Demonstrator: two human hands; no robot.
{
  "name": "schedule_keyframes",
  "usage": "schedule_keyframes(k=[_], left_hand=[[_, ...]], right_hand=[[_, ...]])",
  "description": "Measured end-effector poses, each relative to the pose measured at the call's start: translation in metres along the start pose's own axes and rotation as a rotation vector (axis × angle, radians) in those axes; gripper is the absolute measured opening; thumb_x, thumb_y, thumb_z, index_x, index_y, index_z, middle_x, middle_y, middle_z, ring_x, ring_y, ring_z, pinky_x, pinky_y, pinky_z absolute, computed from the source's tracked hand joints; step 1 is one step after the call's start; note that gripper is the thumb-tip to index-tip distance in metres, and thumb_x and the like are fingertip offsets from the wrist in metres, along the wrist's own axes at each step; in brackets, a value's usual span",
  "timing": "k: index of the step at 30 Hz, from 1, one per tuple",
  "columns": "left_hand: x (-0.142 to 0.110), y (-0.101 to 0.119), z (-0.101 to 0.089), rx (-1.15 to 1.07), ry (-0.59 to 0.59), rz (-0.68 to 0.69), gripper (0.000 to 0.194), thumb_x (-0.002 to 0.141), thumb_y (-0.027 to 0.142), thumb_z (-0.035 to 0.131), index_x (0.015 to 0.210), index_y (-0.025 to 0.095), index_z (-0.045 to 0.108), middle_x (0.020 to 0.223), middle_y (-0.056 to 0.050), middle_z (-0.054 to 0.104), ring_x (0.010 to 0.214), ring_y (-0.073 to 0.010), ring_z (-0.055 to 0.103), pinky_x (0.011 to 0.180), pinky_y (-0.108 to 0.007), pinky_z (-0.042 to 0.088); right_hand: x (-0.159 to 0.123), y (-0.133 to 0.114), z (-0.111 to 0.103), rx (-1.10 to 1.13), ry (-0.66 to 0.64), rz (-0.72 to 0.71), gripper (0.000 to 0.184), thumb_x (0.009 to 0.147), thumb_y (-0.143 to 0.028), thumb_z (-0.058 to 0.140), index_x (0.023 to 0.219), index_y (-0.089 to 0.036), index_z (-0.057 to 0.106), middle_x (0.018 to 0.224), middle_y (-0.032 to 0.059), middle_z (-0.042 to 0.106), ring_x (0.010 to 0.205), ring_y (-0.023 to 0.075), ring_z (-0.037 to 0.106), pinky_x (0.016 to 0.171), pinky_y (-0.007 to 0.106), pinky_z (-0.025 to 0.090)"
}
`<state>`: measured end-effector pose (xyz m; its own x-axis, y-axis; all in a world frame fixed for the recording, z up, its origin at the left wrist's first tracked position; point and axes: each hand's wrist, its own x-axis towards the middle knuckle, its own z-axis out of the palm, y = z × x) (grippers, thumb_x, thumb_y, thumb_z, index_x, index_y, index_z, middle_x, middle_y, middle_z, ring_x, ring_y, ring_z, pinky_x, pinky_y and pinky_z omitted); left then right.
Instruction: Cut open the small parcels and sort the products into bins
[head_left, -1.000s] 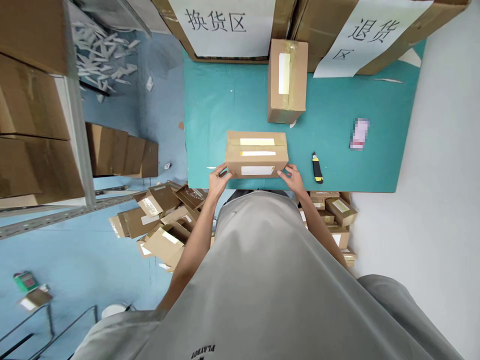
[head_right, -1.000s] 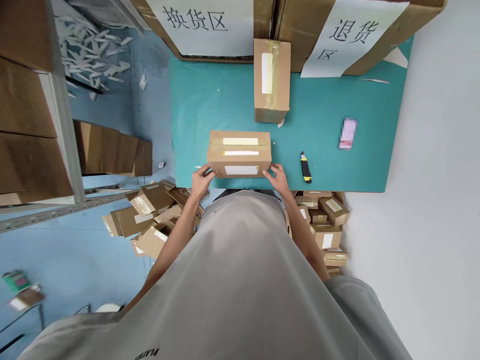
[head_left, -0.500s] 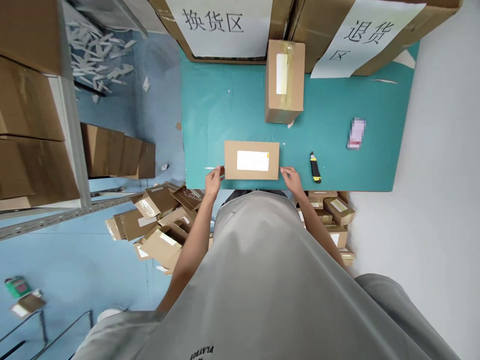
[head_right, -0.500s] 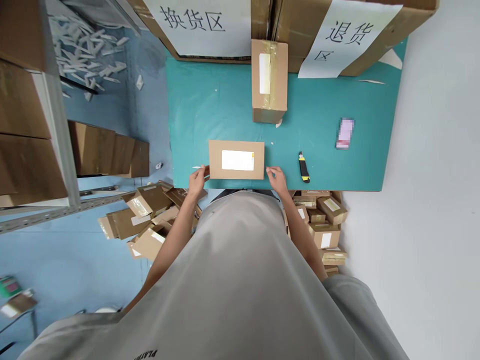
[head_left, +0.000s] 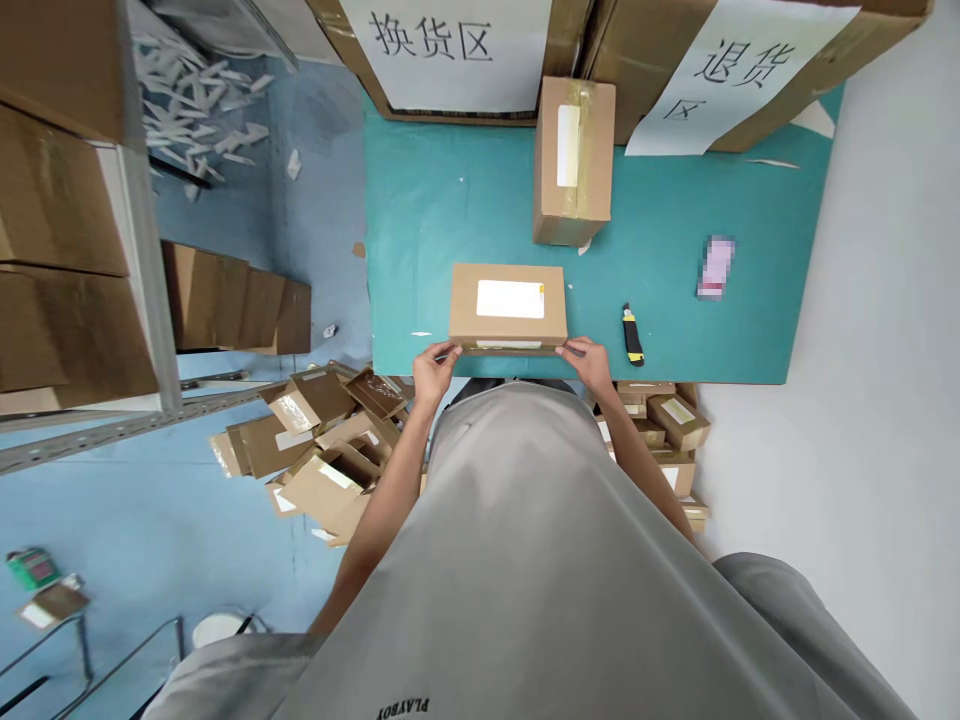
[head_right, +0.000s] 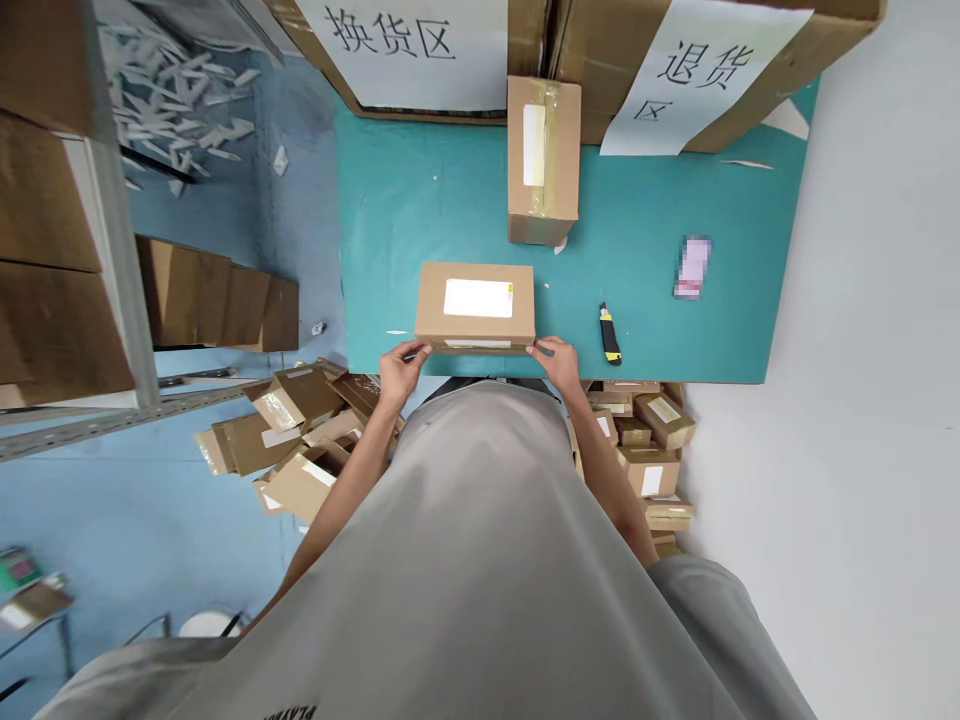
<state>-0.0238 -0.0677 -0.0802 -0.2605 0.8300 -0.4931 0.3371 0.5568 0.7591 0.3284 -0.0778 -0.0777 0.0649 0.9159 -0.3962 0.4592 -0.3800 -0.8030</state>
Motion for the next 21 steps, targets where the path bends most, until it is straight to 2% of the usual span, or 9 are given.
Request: schedule_keyframes(k=[5, 9, 12, 15, 18, 21], left_hand=[[0.013, 0.039, -0.016, -0.028, 0.110, 0.198, 0.037, 0.096, 0.049, 0.079, 0.104, 0.015, 0.090, 0.102, -0.011, 0.085, 0.098, -0.0270, 0.079, 0.095, -0.038, 0.063], [0.020, 0.057, -0.018, 0.055, 0.149, 0.178, 0.033, 0.098, 0.046, 0.078, 0.104, 0.015, 0.090, 0.102, -0.011, 0.086, 0.098, -0.0276, 0.080, 0.096, -0.038, 0.061], [0.019, 0.061, -0.014, 0.150, 0.175, 0.096, 0.031, 0.100, 0.041, 0.075, 0.106, 0.014, 0.090, 0.106, -0.014, 0.087, 0.099, -0.0294, 0.080, 0.100, -0.040, 0.060], [0.015, 0.069, -0.011, 0.236, 0.180, 0.069, 0.033, 0.103, 0.039, 0.071, 0.112, 0.013, 0.089, 0.112, -0.015, 0.086, 0.104, -0.0320, 0.080, 0.106, -0.043, 0.058], [0.002, 0.090, -0.009, 0.291, 0.148, 0.111, 0.034, 0.105, 0.041, 0.070, 0.114, 0.015, 0.089, 0.112, -0.013, 0.085, 0.103, -0.0326, 0.078, 0.108, -0.045, 0.057], [-0.021, 0.121, 0.004, 0.301, 0.041, 0.225, 0.032, 0.107, 0.043, 0.071, 0.116, 0.017, 0.089, 0.112, -0.011, 0.083, 0.103, -0.0320, 0.077, 0.104, -0.043, 0.057]], right_hand=[[0.011, -0.037, -0.024, 0.017, 0.114, -0.093, 0.048, 0.102, -0.064, 0.072, 0.103, -0.020, 0.092, 0.103, 0.0104, 0.087, 0.099, 0.0288, 0.079, 0.095, 0.042, 0.064], [0.019, -0.048, -0.018, -0.099, 0.117, -0.034, 0.041, 0.104, -0.055, 0.071, 0.097, -0.021, 0.092, 0.101, 0.0106, 0.088, 0.092, 0.0288, 0.081, 0.091, 0.041, 0.064], [0.020, -0.046, 0.000, -0.151, 0.078, 0.060, 0.039, 0.105, -0.053, 0.071, 0.095, -0.021, 0.090, 0.102, 0.0123, 0.090, 0.095, 0.0310, 0.084, 0.091, 0.040, 0.064], [0.018, -0.042, 0.012, -0.224, 0.112, 0.089, 0.037, 0.107, -0.051, 0.068, 0.098, -0.021, 0.089, 0.108, 0.0142, 0.090, 0.102, 0.0330, 0.085, 0.094, 0.041, 0.063], [0.018, -0.030, 0.003, -0.267, 0.153, 0.072, 0.040, 0.107, -0.052, 0.065, 0.099, -0.021, 0.089, 0.110, 0.0161, 0.089, 0.103, 0.0347, 0.084, 0.097, 0.043, 0.062], [0.019, -0.009, -0.023, -0.215, 0.172, 0.082, 0.049, 0.105, -0.061, 0.063, 0.094, -0.020, 0.087, 0.102, 0.0167, 0.089, 0.098, 0.0361, 0.082, 0.093, 0.044, 0.063]])
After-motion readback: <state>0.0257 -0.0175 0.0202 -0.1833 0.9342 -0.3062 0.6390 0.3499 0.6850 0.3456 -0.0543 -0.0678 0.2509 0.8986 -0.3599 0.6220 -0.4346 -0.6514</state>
